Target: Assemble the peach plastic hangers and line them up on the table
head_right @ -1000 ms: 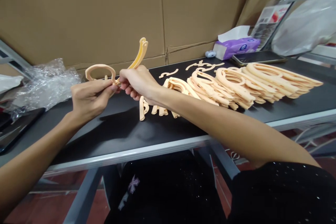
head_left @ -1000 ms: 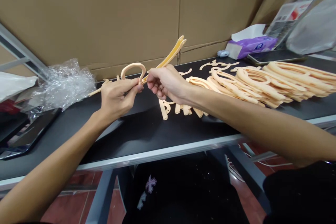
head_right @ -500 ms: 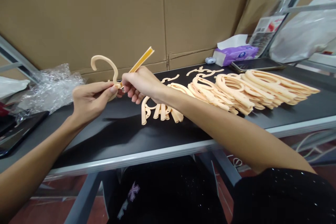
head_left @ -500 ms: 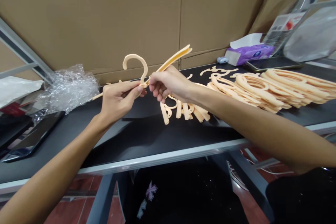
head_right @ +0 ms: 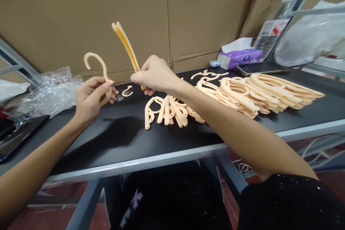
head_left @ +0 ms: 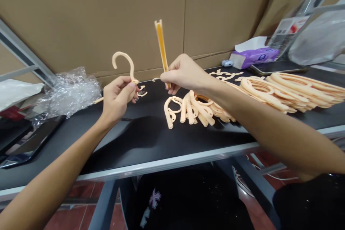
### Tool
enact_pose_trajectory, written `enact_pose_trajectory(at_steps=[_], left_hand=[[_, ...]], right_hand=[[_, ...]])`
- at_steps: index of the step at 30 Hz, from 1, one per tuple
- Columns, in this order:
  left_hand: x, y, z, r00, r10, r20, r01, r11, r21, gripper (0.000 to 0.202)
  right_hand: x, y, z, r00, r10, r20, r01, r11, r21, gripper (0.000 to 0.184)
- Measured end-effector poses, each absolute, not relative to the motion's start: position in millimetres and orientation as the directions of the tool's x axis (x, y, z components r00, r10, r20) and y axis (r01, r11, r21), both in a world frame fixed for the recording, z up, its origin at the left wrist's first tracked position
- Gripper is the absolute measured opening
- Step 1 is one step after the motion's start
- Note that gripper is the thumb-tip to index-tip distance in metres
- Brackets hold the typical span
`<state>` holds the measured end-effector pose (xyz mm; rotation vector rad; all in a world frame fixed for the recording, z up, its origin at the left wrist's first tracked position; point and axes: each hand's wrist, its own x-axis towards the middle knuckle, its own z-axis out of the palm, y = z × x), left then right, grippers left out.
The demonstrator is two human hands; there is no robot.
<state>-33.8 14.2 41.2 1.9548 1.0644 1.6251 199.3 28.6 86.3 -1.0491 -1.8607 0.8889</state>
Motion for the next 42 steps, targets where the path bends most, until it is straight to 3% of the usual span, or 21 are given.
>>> enact_pose_trajectory(at_steps=[5, 8, 15, 18, 21, 26, 31, 37, 42], left_hand=[[-39.6, 23.2, 42.9, -0.078, 0.763, 0.642, 0.187, -0.621, 0.761, 0.015], [-40.2, 24.8, 43.6, -0.107, 0.794, 0.599, 0.139, -0.584, 0.8, 0.022], [-34.1, 20.9, 49.6, -0.055, 0.835, 0.548, 0.025, -0.547, 0.837, 0.042], [-33.5, 19.1, 53.1, -0.017, 0.862, 0.506, -0.017, -0.506, 0.862, 0.043], [-38.8, 21.7, 54.6, -0.027, 0.883, 0.468, -0.031, -0.468, 0.883, 0.044], [-44.3, 26.7, 54.3, -0.125, 0.893, 0.431, -0.082, -0.443, 0.893, 0.046], [-29.8, 19.3, 45.3, -0.111, 0.831, 0.546, -0.012, -0.55, 0.835, 0.044], [-19.6, 7.0, 32.4, 0.06, 0.775, 0.629, 0.208, -0.626, 0.751, 0.03], [-25.1, 6.9, 31.1, 0.103, 0.725, 0.681, 0.381, -0.661, 0.646, 0.026]], right_hand=[[201.5, 23.9, 89.2, -0.464, 0.861, 0.209, 0.342, 0.392, -0.854, 0.016], [203.2, 22.6, 90.2, -0.563, 0.812, 0.15, 0.284, 0.361, -0.888, 0.017], [205.9, 15.7, 92.5, -0.749, 0.66, 0.054, 0.137, 0.234, -0.962, 0.024], [205.5, 15.6, 92.3, -0.78, 0.625, 0.03, 0.113, 0.188, -0.976, 0.019], [204.3, 17.8, 94.4, -0.734, 0.672, 0.102, -0.015, 0.134, -0.991, 0.014], [198.4, 19.8, 95.5, -0.557, 0.784, 0.275, -0.265, 0.147, -0.953, 0.033], [178.1, 14.1, 78.2, -0.396, 0.857, 0.33, -0.155, 0.292, -0.944, 0.037], [168.3, 12.5, 66.8, -0.369, 0.907, 0.201, -0.047, 0.198, -0.979, 0.009], [184.2, 23.5, 75.6, -0.352, 0.91, 0.218, -0.036, 0.22, -0.975, 0.008]])
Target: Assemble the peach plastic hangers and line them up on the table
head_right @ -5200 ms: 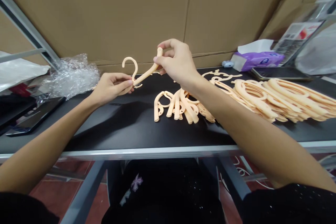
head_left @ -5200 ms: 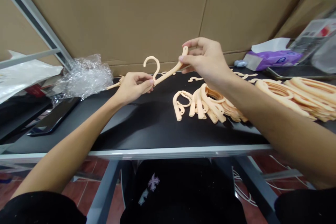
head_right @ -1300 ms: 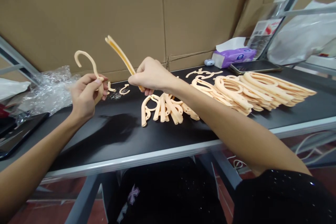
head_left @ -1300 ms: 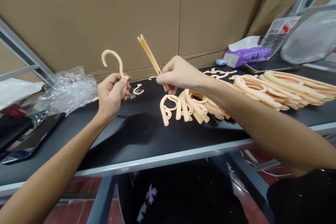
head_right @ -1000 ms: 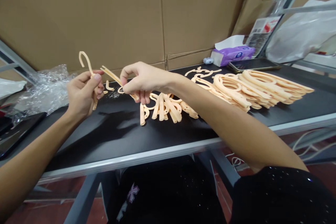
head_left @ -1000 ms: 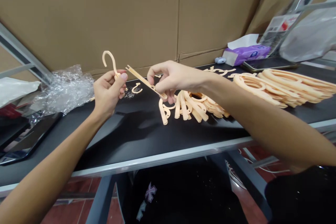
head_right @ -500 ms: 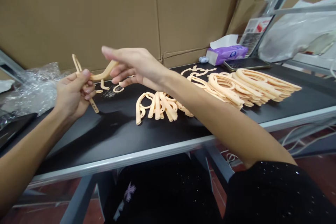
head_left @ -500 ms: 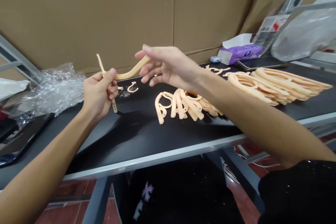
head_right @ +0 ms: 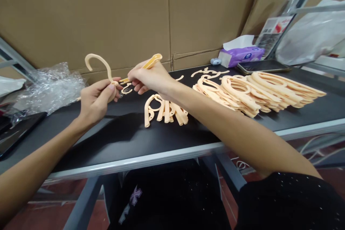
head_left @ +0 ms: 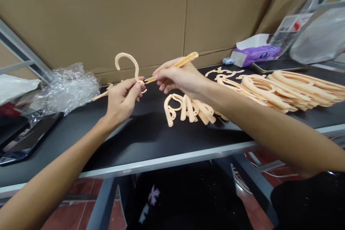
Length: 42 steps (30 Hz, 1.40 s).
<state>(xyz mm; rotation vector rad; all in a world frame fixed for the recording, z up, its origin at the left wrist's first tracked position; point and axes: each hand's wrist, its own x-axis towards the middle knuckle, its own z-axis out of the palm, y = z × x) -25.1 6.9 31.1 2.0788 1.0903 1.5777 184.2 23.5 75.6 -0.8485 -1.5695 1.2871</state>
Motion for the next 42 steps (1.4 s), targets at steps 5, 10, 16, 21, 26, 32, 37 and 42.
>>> enact_pose_trajectory(at_steps=[5, 10, 16, 21, 26, 32, 37, 42], left_hand=[[-33.0, 10.9, 32.2, 0.259, 0.604, 0.754, 0.587, -0.718, 0.374, 0.013], [-37.3, 15.8, 31.0, 0.399, 0.507, 0.764, 0.627, -0.759, 0.176, 0.013], [-41.9, 17.8, 27.2, 0.41, 0.441, 0.799, 0.634, -0.767, 0.099, 0.014], [-44.3, 18.9, 26.4, 0.395, 0.452, 0.8, 0.65, -0.753, 0.104, 0.012], [-43.3, 19.2, 27.1, 0.411, 0.456, 0.79, 0.611, -0.781, 0.133, 0.004], [-44.0, 21.0, 26.2, 0.448, 0.431, 0.783, 0.634, -0.771, 0.062, 0.005], [-48.5, 25.3, 22.8, 0.487, 0.375, 0.788, 0.611, -0.792, -0.001, 0.006], [-49.4, 25.4, 23.5, 0.503, 0.403, 0.765, 0.616, -0.787, 0.009, 0.005]], right_hand=[[192.1, 29.2, 78.9, -0.394, 0.899, 0.194, 0.037, 0.226, -0.973, 0.019], [189.8, 29.6, 76.6, -0.381, 0.897, 0.225, 0.049, 0.262, -0.964, 0.02], [187.6, 30.4, 73.4, -0.379, 0.888, 0.259, 0.052, 0.3, -0.952, 0.01], [188.0, 32.8, 72.6, -0.404, 0.869, 0.285, 0.068, 0.339, -0.938, 0.005], [190.2, 31.7, 74.0, -0.436, 0.839, 0.326, 0.113, 0.41, -0.905, 0.008], [194.0, 30.6, 73.7, -0.48, 0.777, 0.406, 0.207, 0.55, -0.809, 0.016], [196.8, 29.2, 73.6, -0.494, 0.738, 0.459, 0.261, 0.63, -0.732, 0.022], [195.4, 26.5, 74.9, -0.495, 0.707, 0.505, 0.354, 0.695, -0.625, 0.026]])
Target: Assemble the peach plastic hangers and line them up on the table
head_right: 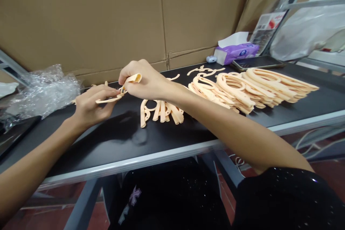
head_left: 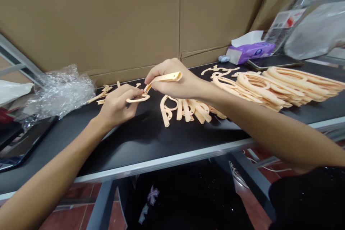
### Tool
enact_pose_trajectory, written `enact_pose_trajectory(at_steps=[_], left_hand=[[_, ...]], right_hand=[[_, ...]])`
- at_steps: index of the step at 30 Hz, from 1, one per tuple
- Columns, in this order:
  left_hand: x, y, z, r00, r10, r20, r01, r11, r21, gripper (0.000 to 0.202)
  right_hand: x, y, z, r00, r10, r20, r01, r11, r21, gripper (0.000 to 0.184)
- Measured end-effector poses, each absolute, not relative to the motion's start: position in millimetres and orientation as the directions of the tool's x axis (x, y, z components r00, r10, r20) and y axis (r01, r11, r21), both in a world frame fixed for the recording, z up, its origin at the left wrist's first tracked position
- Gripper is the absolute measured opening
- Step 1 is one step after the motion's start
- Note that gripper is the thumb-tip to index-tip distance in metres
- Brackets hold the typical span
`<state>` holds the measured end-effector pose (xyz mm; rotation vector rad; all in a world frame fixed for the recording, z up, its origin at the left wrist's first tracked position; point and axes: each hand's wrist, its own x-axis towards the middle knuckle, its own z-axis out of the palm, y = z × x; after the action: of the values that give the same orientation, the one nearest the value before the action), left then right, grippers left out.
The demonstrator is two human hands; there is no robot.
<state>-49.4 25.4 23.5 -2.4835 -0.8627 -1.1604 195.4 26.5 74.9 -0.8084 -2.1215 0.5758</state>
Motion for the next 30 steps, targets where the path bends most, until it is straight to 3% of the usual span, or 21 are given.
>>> enact_pose_trajectory(at_steps=[8, 12, 23, 30], left_hand=[[-48.5, 24.8, 23.1, 0.529, 0.396, 0.75, 0.647, -0.76, -0.055, 0.006], [-48.5, 26.3, 21.5, 0.513, 0.392, 0.764, 0.664, -0.745, -0.063, 0.006], [-46.6, 24.3, 23.9, 0.388, 0.405, 0.828, 0.718, -0.696, 0.004, 0.006], [-40.3, 22.1, 25.6, 0.491, 0.207, 0.846, 0.682, -0.696, -0.225, 0.005]], right_hand=[[193.4, 29.6, 70.9, -0.623, 0.515, 0.589, 0.39, 0.857, -0.337, 0.027], [191.3, 28.8, 69.9, -0.646, 0.502, 0.575, 0.432, 0.861, -0.267, 0.028], [187.3, 30.7, 65.8, -0.454, 0.68, 0.575, 0.392, 0.733, -0.556, 0.021], [182.0, 28.7, 63.0, -0.387, 0.784, 0.485, 0.295, 0.603, -0.741, 0.017]])
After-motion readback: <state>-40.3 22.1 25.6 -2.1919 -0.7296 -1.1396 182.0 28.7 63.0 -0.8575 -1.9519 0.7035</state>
